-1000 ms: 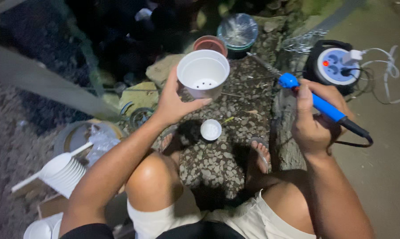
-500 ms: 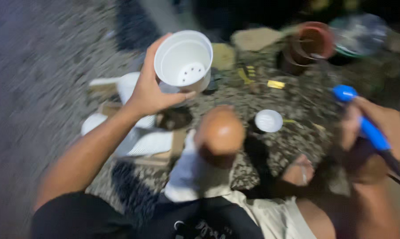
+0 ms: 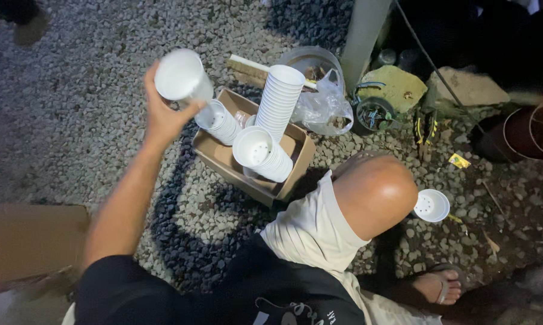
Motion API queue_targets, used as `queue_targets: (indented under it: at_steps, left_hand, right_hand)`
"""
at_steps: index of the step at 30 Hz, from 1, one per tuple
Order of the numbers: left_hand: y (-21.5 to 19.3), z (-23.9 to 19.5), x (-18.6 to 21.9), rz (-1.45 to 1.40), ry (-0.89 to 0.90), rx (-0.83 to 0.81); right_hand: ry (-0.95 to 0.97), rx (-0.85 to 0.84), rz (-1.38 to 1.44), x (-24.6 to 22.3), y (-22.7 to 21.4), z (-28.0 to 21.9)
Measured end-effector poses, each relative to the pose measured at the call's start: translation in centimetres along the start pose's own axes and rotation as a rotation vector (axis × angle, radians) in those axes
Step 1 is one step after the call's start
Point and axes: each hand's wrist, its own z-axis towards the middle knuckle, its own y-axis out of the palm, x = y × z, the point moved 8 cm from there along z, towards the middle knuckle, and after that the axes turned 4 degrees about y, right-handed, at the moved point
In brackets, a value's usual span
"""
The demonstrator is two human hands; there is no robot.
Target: The person uses a heated soldering iron to melt holes into the sides and bottoms of white plastic cups. They handle each cup one at a time, rotate it to create multiple holes, and place the finished cups into a cardboard box.
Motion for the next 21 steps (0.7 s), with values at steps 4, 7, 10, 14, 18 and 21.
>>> queue_targets:
  at_steps: [4, 7, 10, 14, 18, 21]
  left_hand:
    - [1.7, -5.0, -8.2, 0.103, -0.203, 0.053]
    - [3.6, -7.3, -12.5, 0.096, -0.305, 0.062]
    - [4.8, -7.9, -14.5, 0.202, -0.308, 0.031]
    - [4.9, -8.1, -15.5, 0.418, -0.402, -0.018]
    - [4.2, -6.3, -14.4, 0.467, -0.278, -0.033]
    - [4.6, -4.5, -14.9, 0.495, -0.248, -0.121]
  right_hand:
    - [0.009, 0.003, -0.012, 0.6, -0.5, -0.6]
    - [0.017, 0.015, -0.030, 1.5, -1.3, -1.0]
    - [0.031, 0.034, -0.044, 2.3, -2.2, -1.6]
    - [0.054, 0.047, -0.053, 3.4, -2.9, -2.3]
    - [0.070, 0.062, -0.051, 4.5, -3.5, -2.8]
    - [0.082, 0.076, -0.046, 5.0, -3.6, -3.0]
